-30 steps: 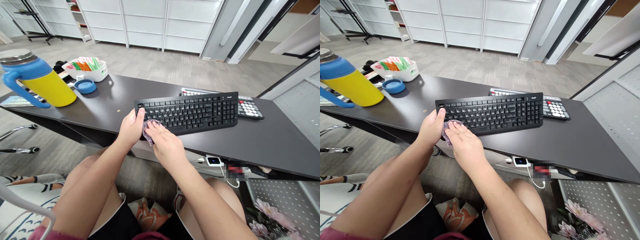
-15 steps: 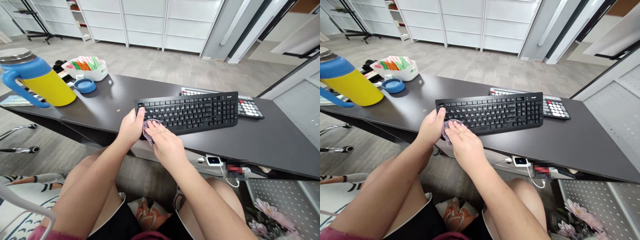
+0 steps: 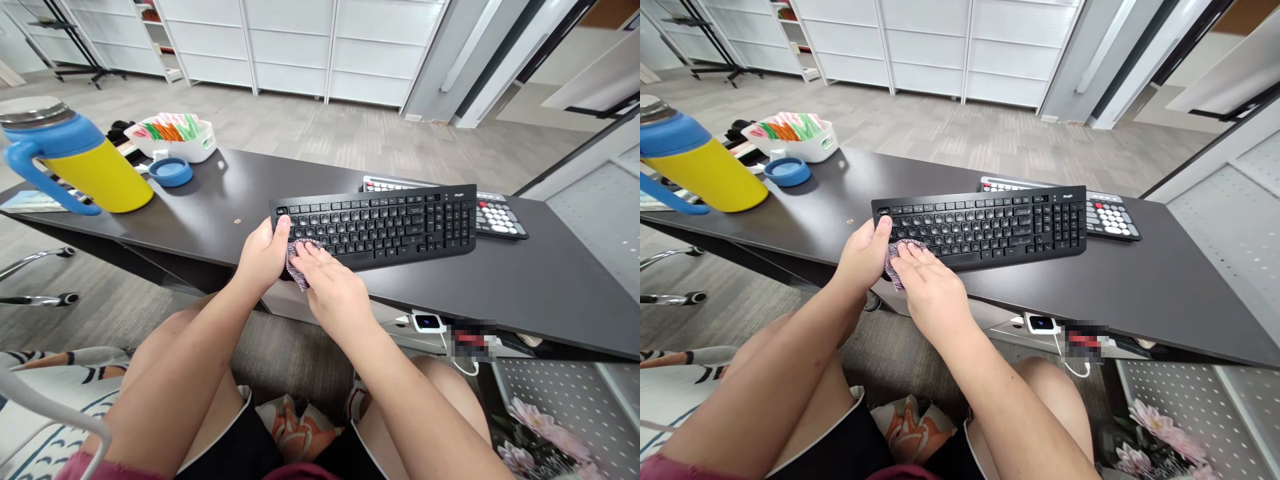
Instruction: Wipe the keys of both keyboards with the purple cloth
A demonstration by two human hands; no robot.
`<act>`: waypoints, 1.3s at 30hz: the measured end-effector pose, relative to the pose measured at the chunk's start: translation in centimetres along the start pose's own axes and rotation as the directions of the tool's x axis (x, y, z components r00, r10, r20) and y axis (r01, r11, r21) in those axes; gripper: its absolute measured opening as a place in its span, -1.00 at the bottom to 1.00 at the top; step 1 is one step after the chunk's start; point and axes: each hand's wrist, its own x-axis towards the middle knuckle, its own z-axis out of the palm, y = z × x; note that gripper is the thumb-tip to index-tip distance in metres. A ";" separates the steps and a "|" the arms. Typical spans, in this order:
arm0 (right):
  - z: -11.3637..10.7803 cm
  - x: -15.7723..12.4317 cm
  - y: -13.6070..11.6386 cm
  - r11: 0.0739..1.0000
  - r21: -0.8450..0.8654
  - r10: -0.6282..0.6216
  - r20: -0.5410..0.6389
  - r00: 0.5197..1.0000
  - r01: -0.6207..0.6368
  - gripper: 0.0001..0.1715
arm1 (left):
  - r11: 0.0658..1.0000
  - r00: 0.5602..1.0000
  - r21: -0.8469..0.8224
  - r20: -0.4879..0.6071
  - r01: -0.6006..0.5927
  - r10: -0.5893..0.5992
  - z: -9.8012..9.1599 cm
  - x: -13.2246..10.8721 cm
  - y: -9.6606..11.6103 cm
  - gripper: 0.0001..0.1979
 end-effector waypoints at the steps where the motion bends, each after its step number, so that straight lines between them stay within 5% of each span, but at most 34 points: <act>1: 0.0 0.0 0.0 1.000 0.003 0.002 0.008 1.000 -0.002 -0.44 | 1.000 1.000 -0.005 0.000 0.001 -0.001 0.0 0.0 0.0 -0.43; 29: -1.4 -0.8 -0.3 0.992 0.057 -0.125 0.179 0.976 0.117 -0.52 | 0.993 1.000 -0.120 0.011 0.021 -0.020 0.1 0.3 -0.2 -0.45; 35: -3.4 -2.0 -0.3 0.982 0.128 -0.172 0.304 0.937 0.139 -0.52 | 0.979 0.998 -0.196 -0.008 0.058 -0.061 0.3 0.4 -0.3 -0.43; 39: -7.1 -2.8 0.9 0.996 0.050 -0.088 0.214 0.973 0.078 -0.42 | 0.974 0.995 -0.207 0.000 0.096 -0.098 0.2 0.3 -0.3 -0.41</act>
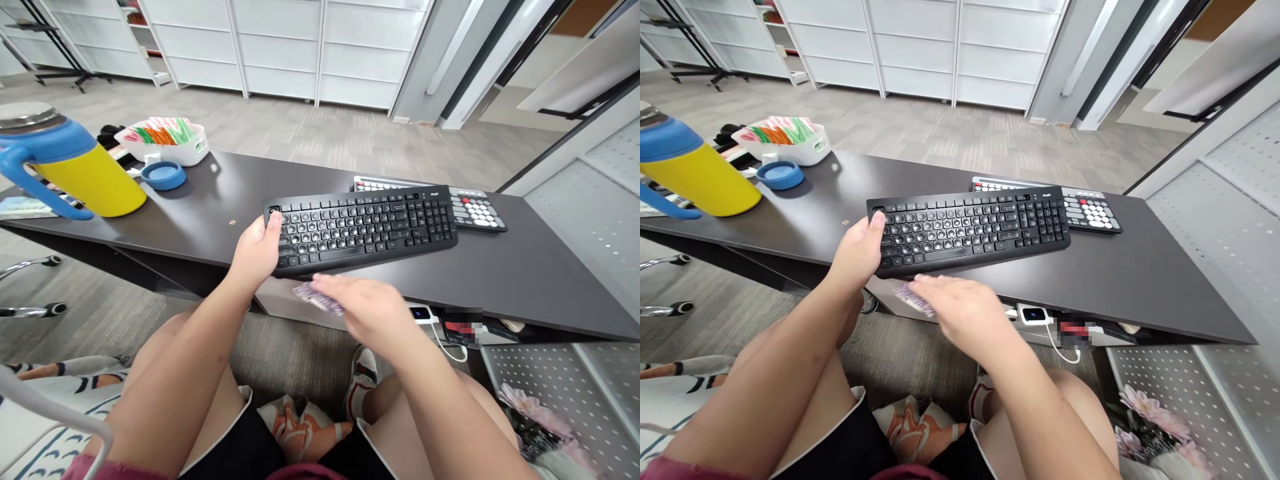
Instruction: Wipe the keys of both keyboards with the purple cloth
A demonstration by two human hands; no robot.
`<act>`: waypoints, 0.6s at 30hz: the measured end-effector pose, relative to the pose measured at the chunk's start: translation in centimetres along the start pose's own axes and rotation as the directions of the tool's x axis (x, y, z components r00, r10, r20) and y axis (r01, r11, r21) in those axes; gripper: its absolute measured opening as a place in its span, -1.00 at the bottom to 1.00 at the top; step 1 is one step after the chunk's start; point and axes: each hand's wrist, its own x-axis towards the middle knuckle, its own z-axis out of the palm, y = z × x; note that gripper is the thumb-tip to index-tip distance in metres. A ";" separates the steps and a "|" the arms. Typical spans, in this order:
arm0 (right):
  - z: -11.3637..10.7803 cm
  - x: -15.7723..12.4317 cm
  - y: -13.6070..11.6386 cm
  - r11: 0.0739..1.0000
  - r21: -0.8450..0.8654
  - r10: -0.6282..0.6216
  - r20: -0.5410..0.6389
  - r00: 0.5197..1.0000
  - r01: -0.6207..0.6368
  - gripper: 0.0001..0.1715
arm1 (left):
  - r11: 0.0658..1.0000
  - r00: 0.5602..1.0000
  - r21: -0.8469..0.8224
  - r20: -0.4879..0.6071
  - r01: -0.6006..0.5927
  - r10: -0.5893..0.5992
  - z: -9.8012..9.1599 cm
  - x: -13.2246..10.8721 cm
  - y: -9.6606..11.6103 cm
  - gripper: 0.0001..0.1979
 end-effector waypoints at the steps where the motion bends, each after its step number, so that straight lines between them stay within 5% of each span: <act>1: -1.2 -0.4 0.6 0.996 -0.045 0.074 -0.061 0.995 -0.076 -0.38 | 1.000 1.000 0.000 -0.002 0.010 -0.010 0.0 0.0 0.0 -0.41; 3: -3.7 -1.2 2.2 0.931 -0.160 0.285 -0.240 0.928 -0.327 -0.37 | 1.000 1.000 0.006 -0.003 0.015 -0.015 -0.1 -0.1 0.2 -0.41; 6: -6.7 -2.4 5.7 0.660 -0.214 0.538 -0.534 0.652 -0.720 -0.50 | 1.000 1.000 0.031 0.016 -0.005 0.005 -0.2 -0.3 0.4 -0.41; 9: -7.5 -3.1 9.1 0.413 -0.224 0.657 -0.599 0.459 -0.883 -0.54 | 0.994 0.999 0.104 0.046 -0.029 0.025 -0.3 -0.3 0.6 -0.40; 12: -6.1 -2.8 10.4 0.314 -0.295 0.761 -0.490 0.425 -0.902 -0.49 | 0.979 0.998 0.200 0.059 -0.046 0.035 -0.2 -0.2 0.7 -0.40; 18: -2.6 -0.4 9.0 0.398 -0.319 0.761 -0.409 0.504 -0.860 -0.41 | 0.973 0.996 0.220 0.072 -0.065 0.050 -0.2 0.1 0.5 -0.41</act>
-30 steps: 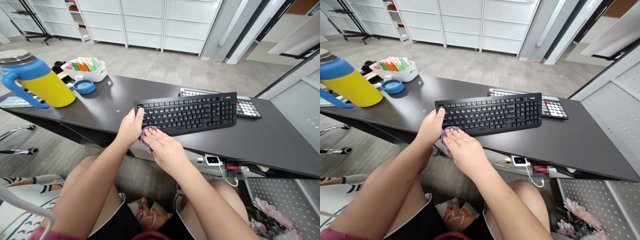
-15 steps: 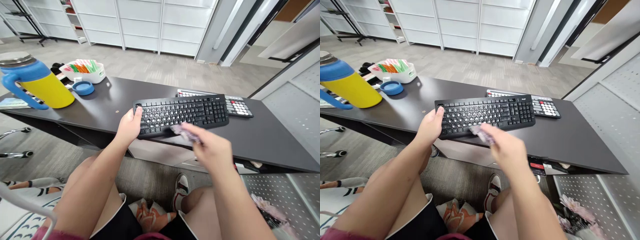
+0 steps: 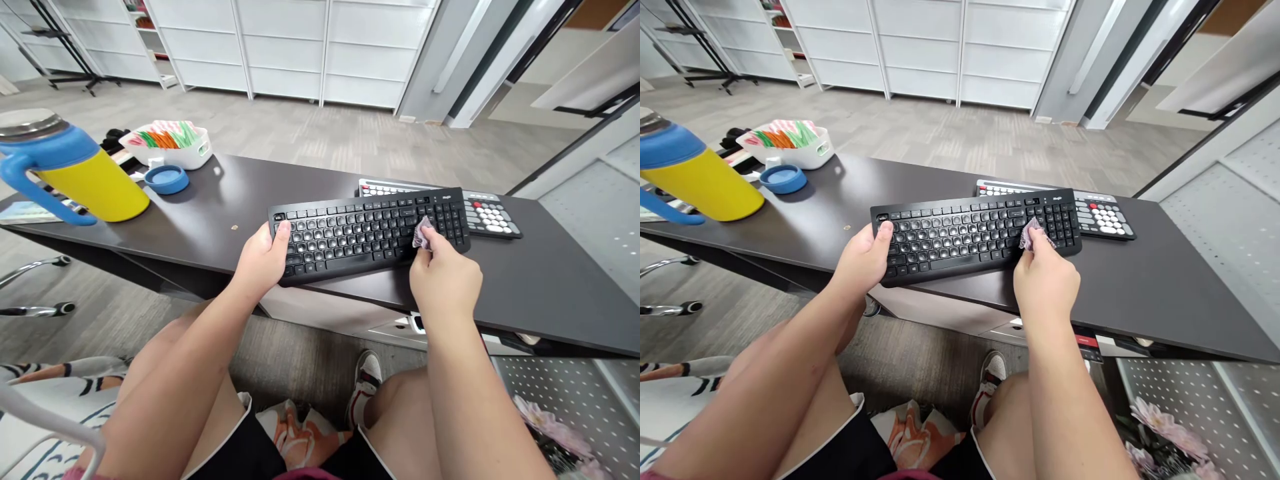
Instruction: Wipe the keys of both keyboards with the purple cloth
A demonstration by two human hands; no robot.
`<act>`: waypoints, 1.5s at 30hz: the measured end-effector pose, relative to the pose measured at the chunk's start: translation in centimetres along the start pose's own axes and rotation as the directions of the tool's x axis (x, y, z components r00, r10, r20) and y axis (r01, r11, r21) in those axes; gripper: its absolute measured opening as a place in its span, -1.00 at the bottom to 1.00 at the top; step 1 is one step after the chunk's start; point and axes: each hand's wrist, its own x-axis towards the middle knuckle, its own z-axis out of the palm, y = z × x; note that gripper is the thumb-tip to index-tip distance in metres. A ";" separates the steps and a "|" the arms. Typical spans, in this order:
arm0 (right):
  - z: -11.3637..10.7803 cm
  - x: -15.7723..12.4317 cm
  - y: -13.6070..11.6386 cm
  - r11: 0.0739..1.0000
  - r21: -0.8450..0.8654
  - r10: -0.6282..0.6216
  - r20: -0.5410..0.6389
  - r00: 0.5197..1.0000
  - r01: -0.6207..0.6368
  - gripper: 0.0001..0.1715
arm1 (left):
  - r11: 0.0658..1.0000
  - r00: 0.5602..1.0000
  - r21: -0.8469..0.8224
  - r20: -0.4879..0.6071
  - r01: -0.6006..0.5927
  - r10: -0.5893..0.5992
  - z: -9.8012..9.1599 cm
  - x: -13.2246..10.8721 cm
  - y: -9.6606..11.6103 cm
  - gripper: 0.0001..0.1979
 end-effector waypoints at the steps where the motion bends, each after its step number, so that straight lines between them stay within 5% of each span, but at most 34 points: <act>1: 0.1 -0.1 -0.4 1.000 0.009 -0.010 0.004 1.000 0.010 -0.42 | 1.000 1.000 -0.010 0.000 0.006 -0.006 0.0 0.0 -0.1 -0.41; 13: 0.5 -1.9 -2.3 0.985 0.026 -0.172 0.003 0.985 0.172 -0.45 | 0.998 1.000 0.066 -0.017 -0.022 0.023 0.0 0.1 0.0 -0.46; 45: 1.0 -1.9 -2.3 0.977 0.038 -0.210 0.000 0.978 0.210 -0.45 | 0.993 0.999 0.118 -0.040 0.021 -0.017 0.1 0.0 0.3 -0.49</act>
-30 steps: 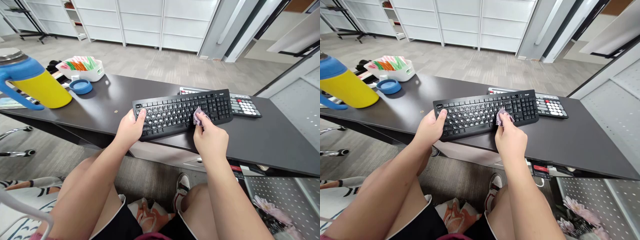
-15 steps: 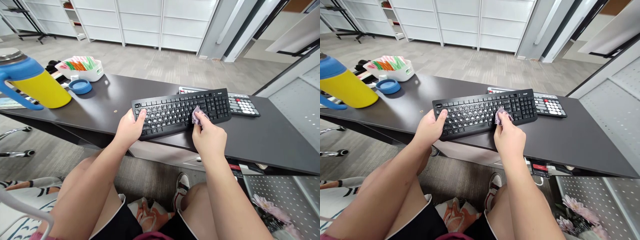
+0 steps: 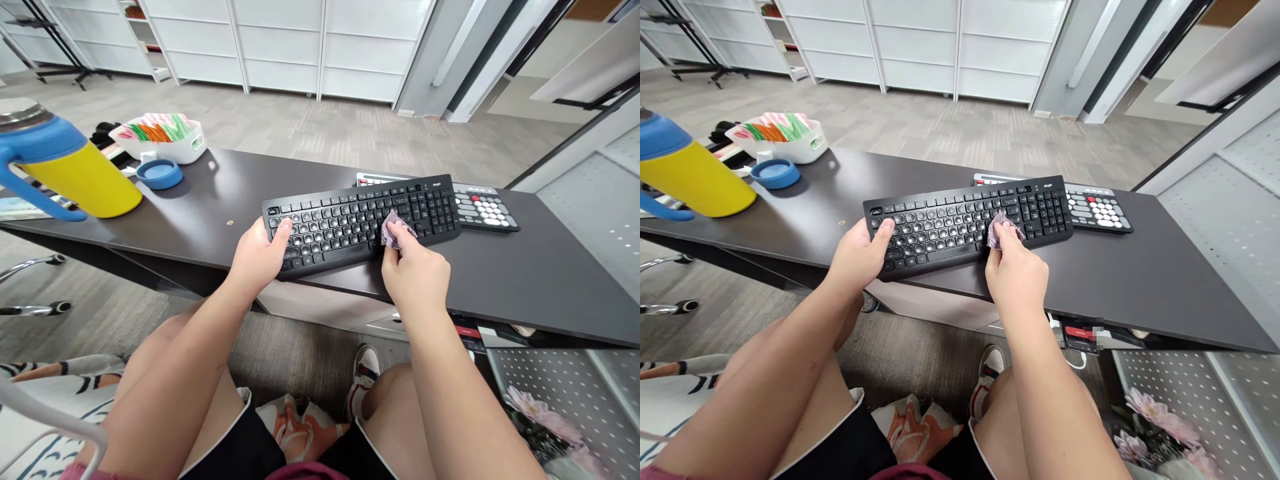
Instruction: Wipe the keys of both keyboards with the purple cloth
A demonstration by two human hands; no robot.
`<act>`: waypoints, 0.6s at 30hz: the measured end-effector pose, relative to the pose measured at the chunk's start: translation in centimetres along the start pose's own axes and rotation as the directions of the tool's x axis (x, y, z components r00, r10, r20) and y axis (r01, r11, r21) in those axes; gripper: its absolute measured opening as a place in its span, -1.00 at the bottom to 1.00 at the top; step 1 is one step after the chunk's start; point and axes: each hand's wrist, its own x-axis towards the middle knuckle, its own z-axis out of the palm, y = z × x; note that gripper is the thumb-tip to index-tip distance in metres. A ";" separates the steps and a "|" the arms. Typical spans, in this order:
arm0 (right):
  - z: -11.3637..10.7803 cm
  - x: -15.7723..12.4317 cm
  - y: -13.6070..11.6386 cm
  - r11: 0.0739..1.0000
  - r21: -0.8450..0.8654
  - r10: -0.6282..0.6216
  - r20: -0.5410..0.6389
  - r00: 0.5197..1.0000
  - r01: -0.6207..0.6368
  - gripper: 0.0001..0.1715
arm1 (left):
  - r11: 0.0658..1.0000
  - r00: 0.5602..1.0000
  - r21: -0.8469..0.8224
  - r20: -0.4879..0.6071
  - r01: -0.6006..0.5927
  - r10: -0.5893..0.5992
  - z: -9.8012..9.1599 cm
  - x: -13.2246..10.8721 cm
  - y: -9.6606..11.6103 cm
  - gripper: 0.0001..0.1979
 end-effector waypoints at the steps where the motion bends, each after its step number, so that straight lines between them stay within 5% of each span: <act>1: 0.0 0.0 0.0 1.000 0.000 -0.002 -0.003 1.000 0.002 -0.45 | 1.000 1.000 -0.002 0.000 -0.001 0.001 0.0 0.0 0.0 -0.49; 18: 0.1 0.0 0.1 1.000 0.012 -0.014 -0.008 1.000 0.014 -0.46 | 1.000 1.000 -0.005 -0.006 -0.007 0.007 0.0 0.0 0.0 -0.49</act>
